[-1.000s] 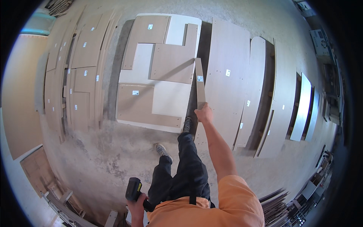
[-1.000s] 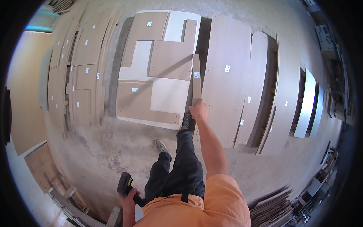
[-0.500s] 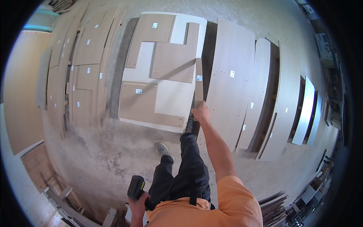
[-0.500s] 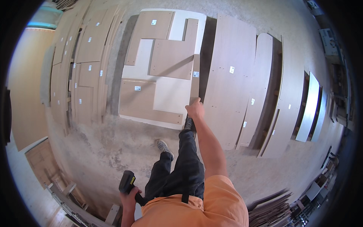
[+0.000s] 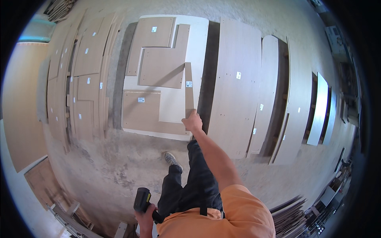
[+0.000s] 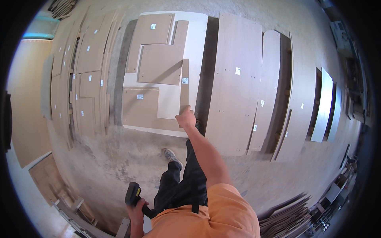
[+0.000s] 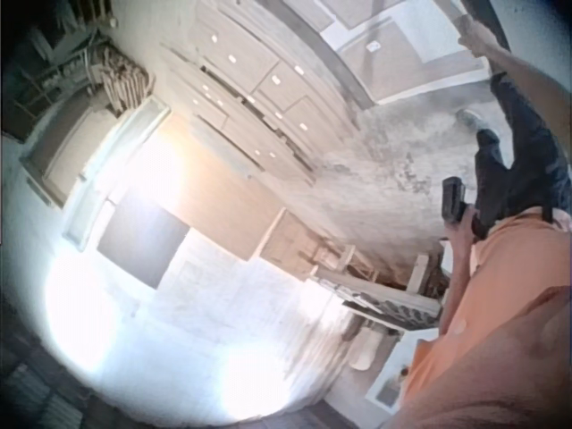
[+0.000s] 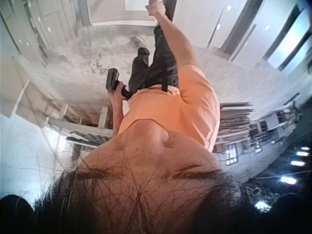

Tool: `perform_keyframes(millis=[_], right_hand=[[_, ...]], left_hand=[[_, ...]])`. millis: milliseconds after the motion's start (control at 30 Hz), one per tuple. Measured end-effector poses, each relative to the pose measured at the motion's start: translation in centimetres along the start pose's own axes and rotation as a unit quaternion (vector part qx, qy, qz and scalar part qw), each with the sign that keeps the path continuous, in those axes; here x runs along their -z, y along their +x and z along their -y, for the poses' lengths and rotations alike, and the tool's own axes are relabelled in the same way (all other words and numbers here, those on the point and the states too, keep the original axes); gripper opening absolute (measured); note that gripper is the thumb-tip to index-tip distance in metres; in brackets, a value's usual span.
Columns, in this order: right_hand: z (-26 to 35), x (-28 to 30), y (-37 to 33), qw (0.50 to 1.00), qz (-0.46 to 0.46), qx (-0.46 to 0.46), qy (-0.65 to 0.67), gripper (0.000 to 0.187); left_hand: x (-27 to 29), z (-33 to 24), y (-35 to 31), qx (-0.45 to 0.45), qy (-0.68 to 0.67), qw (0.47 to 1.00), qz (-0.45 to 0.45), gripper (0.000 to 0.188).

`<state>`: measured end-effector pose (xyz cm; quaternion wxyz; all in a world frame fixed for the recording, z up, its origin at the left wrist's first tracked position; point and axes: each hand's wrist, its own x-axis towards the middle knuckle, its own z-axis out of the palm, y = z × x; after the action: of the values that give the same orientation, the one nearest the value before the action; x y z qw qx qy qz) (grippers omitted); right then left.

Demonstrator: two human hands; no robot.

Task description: The person repeatedly picks up long wooden planks from a pile on the floor, scans their labels with a handheld barcode scanner, and places them on a nearby worktable. The person continues this cycle of picking, scanning, and placing planks throughout the clip.

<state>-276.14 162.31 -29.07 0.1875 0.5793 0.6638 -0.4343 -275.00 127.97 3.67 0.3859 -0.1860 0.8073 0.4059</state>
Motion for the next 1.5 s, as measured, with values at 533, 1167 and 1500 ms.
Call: perform_keyframes(millis=[533,1167,1500], right_hand=[[-4.9,-6.6,1.5,0.969,0.134,0.129,-0.165,0.056],[-42.8,-13.4,-40.1,0.992,-0.083,0.003,0.097,0.048],[-70.1,-27.1,-63.9,0.705,-0.266,-0.209,0.624,0.039]], left_hand=[[-1.2,3.0,-3.2,-0.006,-0.009,0.999,-0.034,0.037],[-2.9,11.2,-13.6,-0.417,0.287,0.749,0.428,0.031],[-11.3,31.1,-34.6,-0.359,0.430,0.555,0.614,0.025]])
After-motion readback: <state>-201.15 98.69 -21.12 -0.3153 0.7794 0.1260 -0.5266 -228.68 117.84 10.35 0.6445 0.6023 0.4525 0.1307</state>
